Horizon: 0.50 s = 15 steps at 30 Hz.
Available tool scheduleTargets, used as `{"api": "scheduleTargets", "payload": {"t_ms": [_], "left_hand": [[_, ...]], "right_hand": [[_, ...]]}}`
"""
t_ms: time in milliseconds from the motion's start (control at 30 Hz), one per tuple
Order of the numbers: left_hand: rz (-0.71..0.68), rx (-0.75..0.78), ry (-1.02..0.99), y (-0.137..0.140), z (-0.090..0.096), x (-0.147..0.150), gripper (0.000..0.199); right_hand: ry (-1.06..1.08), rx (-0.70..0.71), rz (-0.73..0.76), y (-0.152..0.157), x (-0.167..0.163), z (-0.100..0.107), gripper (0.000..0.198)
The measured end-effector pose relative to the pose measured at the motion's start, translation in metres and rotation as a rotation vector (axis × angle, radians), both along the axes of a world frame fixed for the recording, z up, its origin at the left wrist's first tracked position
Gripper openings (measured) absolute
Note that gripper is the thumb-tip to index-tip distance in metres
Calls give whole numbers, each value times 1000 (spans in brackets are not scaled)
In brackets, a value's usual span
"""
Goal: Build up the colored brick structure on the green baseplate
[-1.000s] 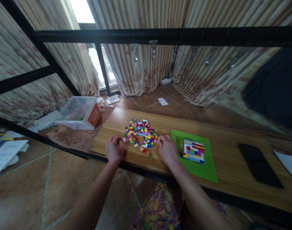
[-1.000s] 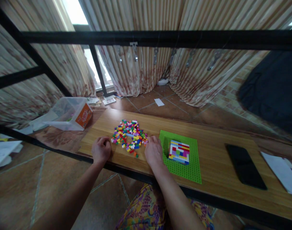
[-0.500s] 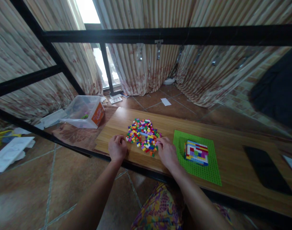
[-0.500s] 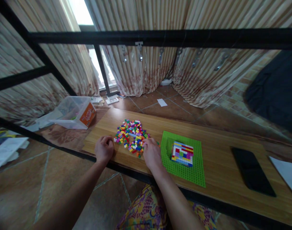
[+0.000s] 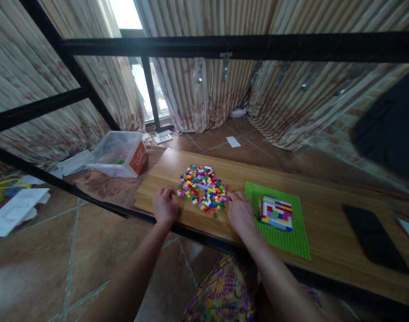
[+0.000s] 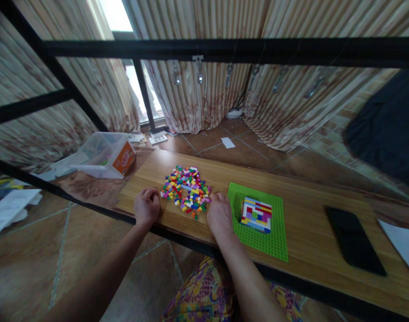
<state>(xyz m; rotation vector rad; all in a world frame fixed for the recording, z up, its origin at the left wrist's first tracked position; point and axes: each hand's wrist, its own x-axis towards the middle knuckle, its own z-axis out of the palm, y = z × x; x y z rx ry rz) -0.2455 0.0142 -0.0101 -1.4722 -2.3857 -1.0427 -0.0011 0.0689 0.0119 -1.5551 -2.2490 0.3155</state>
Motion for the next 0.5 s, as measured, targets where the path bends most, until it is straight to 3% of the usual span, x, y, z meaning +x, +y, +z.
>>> {"api": "scheduleTargets", "payload": {"t_ms": [267,500], "left_hand": [[6,-13,-17,0,1,-1,18],[6,-25,-18,0,2,-1,19]], "right_hand": [[159,-35,149,-30,-26,9,20],[100,-86,114,-19,-34,8,16]]}}
